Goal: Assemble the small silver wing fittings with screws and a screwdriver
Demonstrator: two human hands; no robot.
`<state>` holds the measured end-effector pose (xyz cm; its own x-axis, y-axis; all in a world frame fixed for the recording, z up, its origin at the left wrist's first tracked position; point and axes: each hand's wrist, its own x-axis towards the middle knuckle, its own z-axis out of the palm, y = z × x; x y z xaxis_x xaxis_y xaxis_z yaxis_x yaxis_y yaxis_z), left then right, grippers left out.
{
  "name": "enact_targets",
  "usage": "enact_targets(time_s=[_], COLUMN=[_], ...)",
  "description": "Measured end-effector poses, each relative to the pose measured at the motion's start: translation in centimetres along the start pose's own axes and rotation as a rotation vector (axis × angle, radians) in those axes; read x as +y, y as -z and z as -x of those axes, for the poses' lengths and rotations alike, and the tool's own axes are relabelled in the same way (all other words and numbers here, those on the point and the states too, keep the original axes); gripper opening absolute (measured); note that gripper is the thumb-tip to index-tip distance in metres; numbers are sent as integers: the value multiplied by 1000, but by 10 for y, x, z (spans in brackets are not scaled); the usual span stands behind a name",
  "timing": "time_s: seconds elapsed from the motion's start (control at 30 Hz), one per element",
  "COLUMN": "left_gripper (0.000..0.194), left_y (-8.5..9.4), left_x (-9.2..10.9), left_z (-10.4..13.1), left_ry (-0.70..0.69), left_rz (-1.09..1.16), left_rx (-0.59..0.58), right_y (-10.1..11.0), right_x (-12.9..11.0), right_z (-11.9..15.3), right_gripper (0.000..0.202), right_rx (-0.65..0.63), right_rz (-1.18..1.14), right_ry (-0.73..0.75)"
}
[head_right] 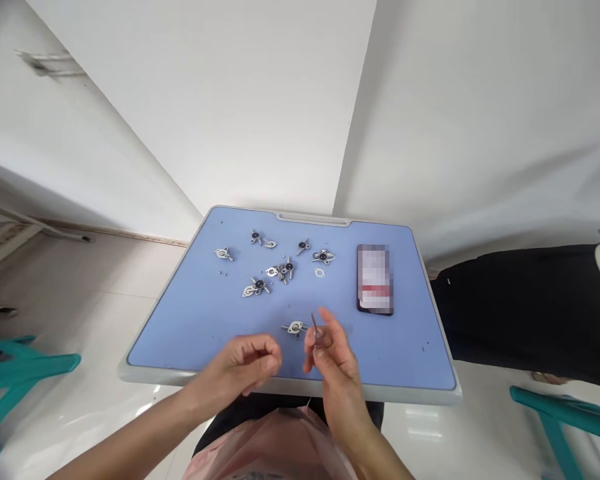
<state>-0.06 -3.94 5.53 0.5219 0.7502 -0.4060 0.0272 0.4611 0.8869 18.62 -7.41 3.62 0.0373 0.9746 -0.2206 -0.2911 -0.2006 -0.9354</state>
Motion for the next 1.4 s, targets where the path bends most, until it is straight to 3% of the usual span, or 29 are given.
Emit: enact_targets(time_s=[0.07, 0.17, 0.33, 0.57, 0.9, 1.0, 1.13, 1.2, 1.3, 1.4], left_gripper=[51, 52, 44, 46, 42, 38, 22, 22, 14, 7], left_y=[-9, -8, 5, 8, 8, 14, 31, 39, 45, 46], left_x=[-4, -9, -25, -40, -44, -38, -36, -35, -30, -25], left_z=[0, -4, -4, -4, -4, -3, -10, -18, -32, -44], left_ry=[7, 49, 189, 260, 242, 151, -374, -528, -585, -589], left_rz=[59, 168, 405, 534, 552, 283, -533, -882, -1189, -1297], left_rx=[-28, -96, -240, -239, -166, -125, 207, 323, 285, 204], right_y=[-4, -6, -11, -14, -3, -2, -1, 0, 2, 1], right_x=[-2, -9, -22, -10, 12, 15, 19, 22, 26, 26], right_z=[4, 4, 0, 5, -1, -7, -20, -27, -36, -40], right_gripper=[34, 14, 13, 9, 10, 8, 8, 10, 14, 16], right_rx=[-108, -234, -398, -330, -203, -138, -59, -60, -85, -108], right_rz=[202, 511, 699, 812, 1103, 1068, 1132, 1187, 1245, 1275], right_ry=[83, 212, 311, 507, 972, 996, 953, 943, 916, 885])
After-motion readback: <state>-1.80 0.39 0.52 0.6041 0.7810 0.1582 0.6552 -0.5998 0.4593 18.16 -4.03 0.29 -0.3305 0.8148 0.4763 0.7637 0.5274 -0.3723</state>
